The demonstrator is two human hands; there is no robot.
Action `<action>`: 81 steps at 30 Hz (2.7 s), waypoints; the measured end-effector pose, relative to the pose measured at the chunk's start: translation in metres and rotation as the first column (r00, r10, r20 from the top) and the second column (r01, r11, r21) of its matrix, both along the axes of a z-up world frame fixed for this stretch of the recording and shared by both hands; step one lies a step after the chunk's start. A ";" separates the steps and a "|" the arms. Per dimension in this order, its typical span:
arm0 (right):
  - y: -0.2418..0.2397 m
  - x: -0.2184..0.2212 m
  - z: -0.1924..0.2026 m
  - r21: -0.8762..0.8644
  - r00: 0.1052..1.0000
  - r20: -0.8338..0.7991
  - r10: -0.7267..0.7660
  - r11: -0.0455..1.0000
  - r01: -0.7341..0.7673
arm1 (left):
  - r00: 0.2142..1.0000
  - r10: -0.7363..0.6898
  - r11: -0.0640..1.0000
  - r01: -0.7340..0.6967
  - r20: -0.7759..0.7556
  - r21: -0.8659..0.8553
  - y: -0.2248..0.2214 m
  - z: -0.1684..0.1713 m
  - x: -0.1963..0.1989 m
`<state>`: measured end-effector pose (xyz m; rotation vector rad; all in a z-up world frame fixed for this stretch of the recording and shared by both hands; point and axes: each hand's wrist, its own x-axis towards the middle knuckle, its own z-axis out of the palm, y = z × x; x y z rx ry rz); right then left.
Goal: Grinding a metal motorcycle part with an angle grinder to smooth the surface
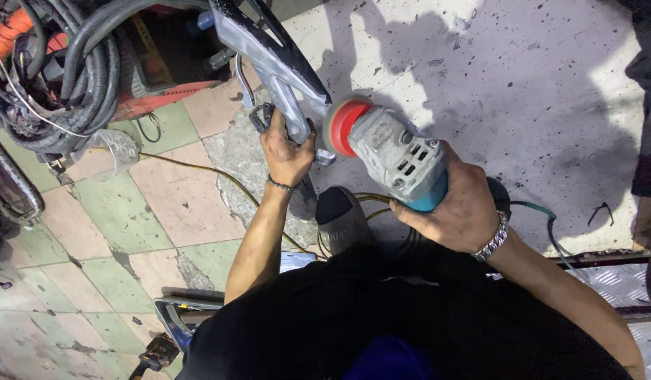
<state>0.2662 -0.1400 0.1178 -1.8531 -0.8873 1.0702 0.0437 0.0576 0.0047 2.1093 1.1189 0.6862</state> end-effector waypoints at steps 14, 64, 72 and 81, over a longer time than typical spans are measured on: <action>-0.010 0.005 0.006 -0.124 0.997 -0.073 -0.017 0.992 0.008 | 0.997 -0.065 0.994 0.068 -0.032 0.090 -0.014 -0.017 -0.012; -0.003 0.005 0.014 -0.268 0.996 0.043 0.080 0.961 -0.066 | 0.997 -0.050 0.998 0.047 0.051 0.052 0.000 0.000 -0.005; -0.031 -0.002 -0.022 -0.196 0.915 0.395 0.086 0.981 -0.008 | 0.751 -0.089 0.995 0.031 -0.654 -0.099 -0.016 0.035 0.008; -0.039 -0.001 -0.033 -0.158 0.880 0.465 0.097 0.987 -0.025 | 0.671 -0.148 0.988 0.068 -0.727 -0.139 -0.020 0.055 0.031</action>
